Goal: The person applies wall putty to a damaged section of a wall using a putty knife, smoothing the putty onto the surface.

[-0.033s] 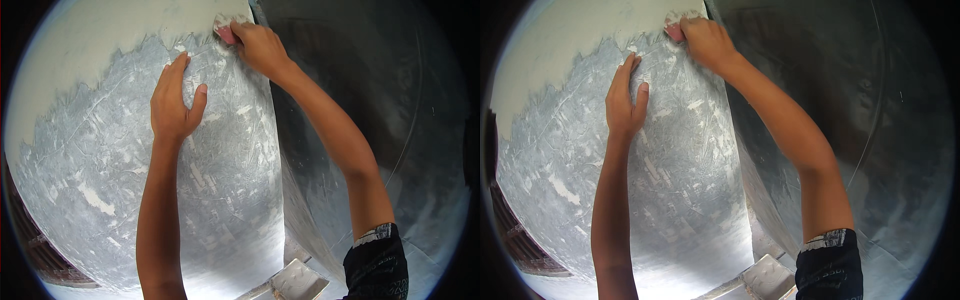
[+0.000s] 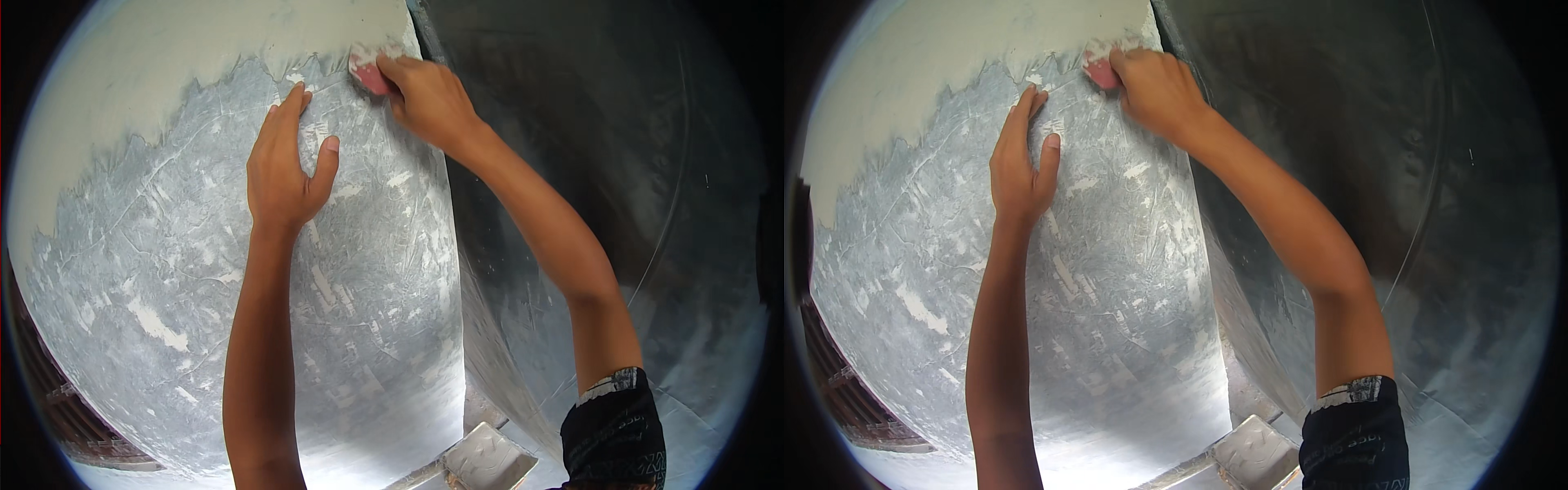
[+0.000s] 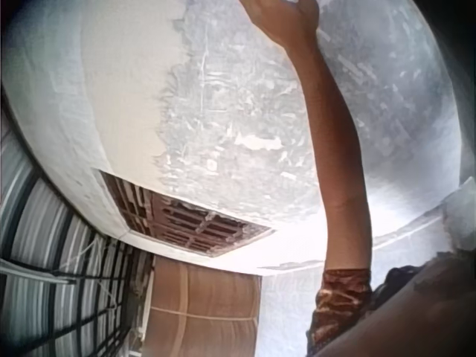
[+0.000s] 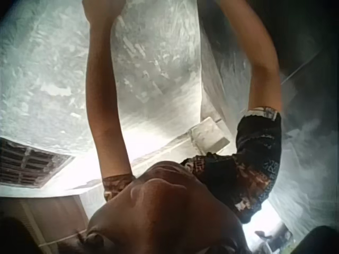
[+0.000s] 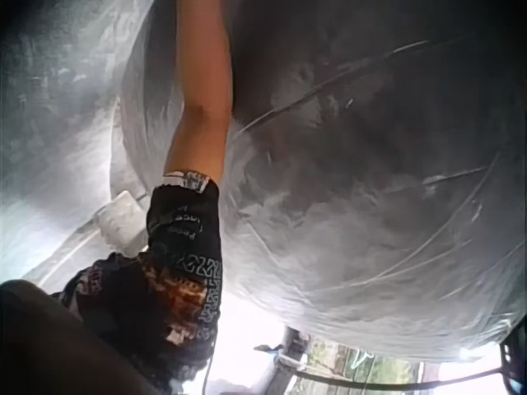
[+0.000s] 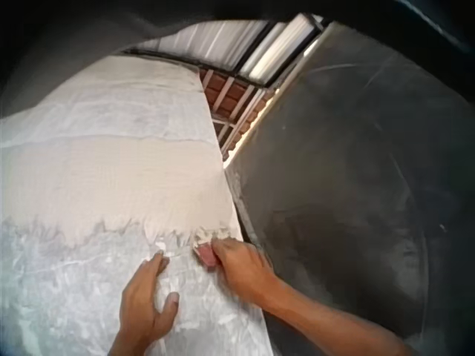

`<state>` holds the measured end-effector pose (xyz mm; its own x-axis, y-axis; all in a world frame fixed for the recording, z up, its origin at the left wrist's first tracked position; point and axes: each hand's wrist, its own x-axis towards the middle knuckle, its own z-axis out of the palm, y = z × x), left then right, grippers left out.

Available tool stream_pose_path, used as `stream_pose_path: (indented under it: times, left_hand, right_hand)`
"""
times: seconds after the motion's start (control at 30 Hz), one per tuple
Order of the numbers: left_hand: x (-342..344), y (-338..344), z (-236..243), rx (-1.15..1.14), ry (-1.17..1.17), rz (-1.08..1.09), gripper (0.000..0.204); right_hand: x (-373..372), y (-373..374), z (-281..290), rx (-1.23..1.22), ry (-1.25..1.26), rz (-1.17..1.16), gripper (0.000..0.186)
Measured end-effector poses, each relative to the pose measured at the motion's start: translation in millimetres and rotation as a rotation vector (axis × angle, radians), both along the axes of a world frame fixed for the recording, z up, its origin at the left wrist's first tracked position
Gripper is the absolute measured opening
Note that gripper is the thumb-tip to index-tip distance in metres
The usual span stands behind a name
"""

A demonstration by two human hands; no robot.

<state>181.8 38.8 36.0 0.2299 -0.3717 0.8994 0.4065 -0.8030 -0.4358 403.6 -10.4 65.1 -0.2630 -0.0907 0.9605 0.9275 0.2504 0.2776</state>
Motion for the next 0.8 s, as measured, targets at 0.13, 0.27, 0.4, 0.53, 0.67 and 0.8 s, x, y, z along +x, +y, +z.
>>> stream_pose_path:
  times: [0.13,0.27,0.4,0.53,0.67,0.8]
  left_hand:
    - [1,-1,0,-0.013,-0.020,-0.052,0.066]
    - [1,-2,1,0.027,-0.014,-0.011,0.067]
    - [6,-2,3,0.038,-0.006,-0.017,0.067]
    - [7,0,1,0.011,-0.006,-0.030,0.066]
    - [0,-1,-1,0.001,-0.023,-0.061,0.065]
    - [1,1,1,0.038,-0.022,-0.043,0.065]
  right_hand:
    - [-13,-35,-34,-0.108,0.051,0.234,0.021]
    - [-1,-32,39,0.057,0.109,0.131,0.038]
    - [0,-16,82,0.099,0.099,0.070,0.039]
    - [-3,10,34,0.022,0.037,-0.130,0.044]
    - [-41,-30,-42,-0.131,0.009,0.210,0.040]
    - [-20,-45,10,0.028,0.186,0.125,0.030]
